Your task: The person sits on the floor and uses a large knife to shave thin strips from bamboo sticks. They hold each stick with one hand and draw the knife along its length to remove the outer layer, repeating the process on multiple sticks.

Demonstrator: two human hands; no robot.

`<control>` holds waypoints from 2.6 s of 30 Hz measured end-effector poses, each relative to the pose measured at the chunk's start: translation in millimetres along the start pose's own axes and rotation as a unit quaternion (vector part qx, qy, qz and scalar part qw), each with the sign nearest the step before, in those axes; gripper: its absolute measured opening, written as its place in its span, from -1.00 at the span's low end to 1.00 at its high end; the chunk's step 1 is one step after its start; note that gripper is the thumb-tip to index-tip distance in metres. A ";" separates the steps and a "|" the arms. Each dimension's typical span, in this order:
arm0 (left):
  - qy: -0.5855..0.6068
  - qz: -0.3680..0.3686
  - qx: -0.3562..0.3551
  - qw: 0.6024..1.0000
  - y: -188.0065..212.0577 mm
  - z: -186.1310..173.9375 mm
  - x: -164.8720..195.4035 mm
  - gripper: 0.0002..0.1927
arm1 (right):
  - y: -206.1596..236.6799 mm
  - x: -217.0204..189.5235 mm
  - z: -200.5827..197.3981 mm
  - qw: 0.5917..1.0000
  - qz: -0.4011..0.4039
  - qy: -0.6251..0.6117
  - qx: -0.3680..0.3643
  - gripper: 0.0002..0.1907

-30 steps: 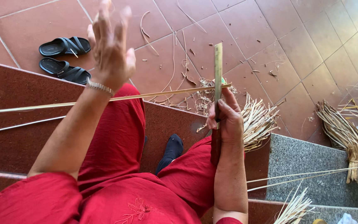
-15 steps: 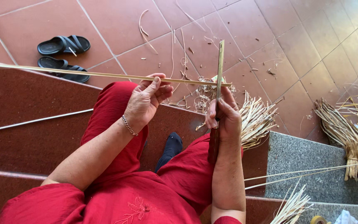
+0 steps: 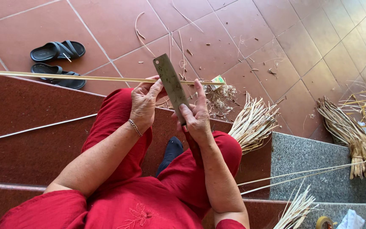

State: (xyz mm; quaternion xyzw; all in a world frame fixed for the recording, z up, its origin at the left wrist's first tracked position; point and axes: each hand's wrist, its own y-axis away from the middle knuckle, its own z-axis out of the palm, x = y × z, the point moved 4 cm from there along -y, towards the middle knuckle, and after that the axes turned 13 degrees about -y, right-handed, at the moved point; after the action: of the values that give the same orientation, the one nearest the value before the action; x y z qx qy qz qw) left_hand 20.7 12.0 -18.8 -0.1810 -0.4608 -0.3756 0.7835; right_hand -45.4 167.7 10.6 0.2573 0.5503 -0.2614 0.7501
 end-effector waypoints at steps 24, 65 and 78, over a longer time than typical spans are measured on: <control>-0.369 0.210 -0.003 0.906 -49.5 -14.3 47.8 -0.90 | 46.6 -67.6 -125.3 0.906 -0.230 -0.103 0.340 -0.37; -0.497 -0.002 -0.258 0.828 31.9 -14.1 47.0 -0.80 | 29.3 -16.0 -40.8 0.980 0.022 -0.198 0.003 -0.61; -0.508 -0.020 -0.256 0.822 50.0 -72.8 74.6 -0.80 | 30.6 -29.8 -61.9 0.971 -0.052 -0.223 0.067 -0.76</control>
State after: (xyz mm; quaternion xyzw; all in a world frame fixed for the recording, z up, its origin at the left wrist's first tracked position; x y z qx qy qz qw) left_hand 123.0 -32.6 11.2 -0.5313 -0.6842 -0.3503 0.3562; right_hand -75.2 235.0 26.0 0.2132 0.3626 -0.3874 0.8204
